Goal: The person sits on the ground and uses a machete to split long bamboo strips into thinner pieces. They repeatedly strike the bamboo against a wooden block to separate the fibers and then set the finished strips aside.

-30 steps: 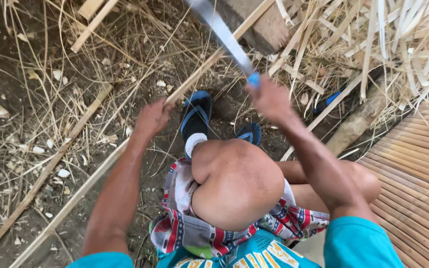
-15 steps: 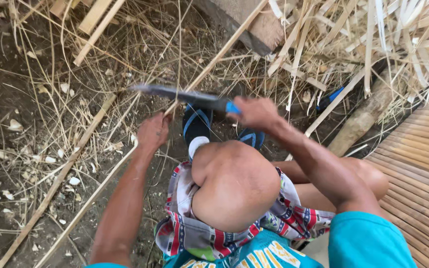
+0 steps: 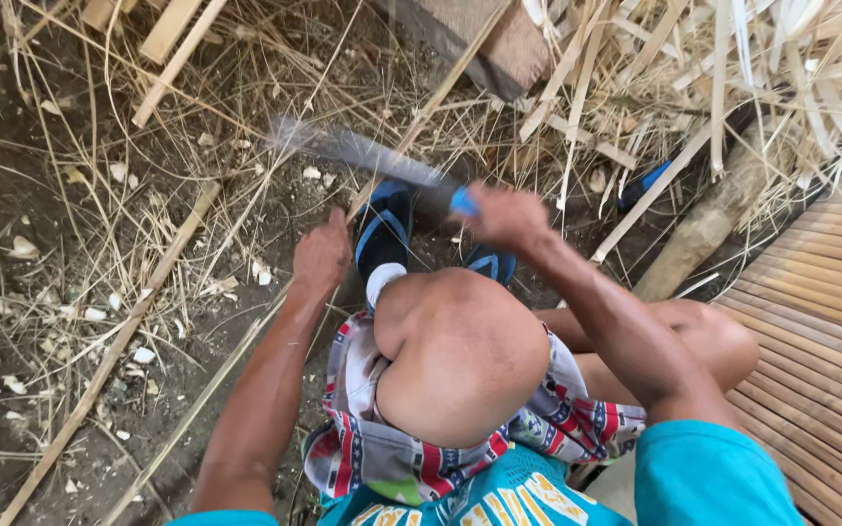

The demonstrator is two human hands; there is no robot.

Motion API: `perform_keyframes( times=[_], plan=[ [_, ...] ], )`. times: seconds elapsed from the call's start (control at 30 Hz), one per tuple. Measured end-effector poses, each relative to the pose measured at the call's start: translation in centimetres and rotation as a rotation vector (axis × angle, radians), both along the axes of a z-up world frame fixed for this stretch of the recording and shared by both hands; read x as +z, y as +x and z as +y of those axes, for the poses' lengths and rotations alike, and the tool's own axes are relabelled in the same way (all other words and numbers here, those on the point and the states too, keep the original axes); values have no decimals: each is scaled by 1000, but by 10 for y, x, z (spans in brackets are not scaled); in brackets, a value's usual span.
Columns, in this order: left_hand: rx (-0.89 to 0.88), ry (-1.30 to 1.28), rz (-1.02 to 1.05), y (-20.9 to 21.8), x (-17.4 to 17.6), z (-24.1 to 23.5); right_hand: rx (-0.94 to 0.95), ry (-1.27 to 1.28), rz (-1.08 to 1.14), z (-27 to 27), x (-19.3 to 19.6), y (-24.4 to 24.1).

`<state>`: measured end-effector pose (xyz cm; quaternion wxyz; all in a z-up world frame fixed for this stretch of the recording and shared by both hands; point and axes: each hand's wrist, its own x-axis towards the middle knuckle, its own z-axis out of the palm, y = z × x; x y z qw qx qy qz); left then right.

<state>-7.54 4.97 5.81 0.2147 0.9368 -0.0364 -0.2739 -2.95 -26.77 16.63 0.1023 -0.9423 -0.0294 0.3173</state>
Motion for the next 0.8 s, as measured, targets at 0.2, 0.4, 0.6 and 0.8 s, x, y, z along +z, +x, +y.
perform_keyframes(
  times=[0.2,0.4,0.6,0.8],
  plan=[
    [2,-5,21,12,0,7,14,-8,17,-15,-8,-8],
    [15,65,89,-29,-5,58,-394,-33,-310,-116,-25,27],
    [-50,-216,-288,30,0,-27,-325,-37,-428,-112,-44,24],
    [-48,-173,-180,101,10,-106,-465,92,-59,-41,-15,18]
  ],
)
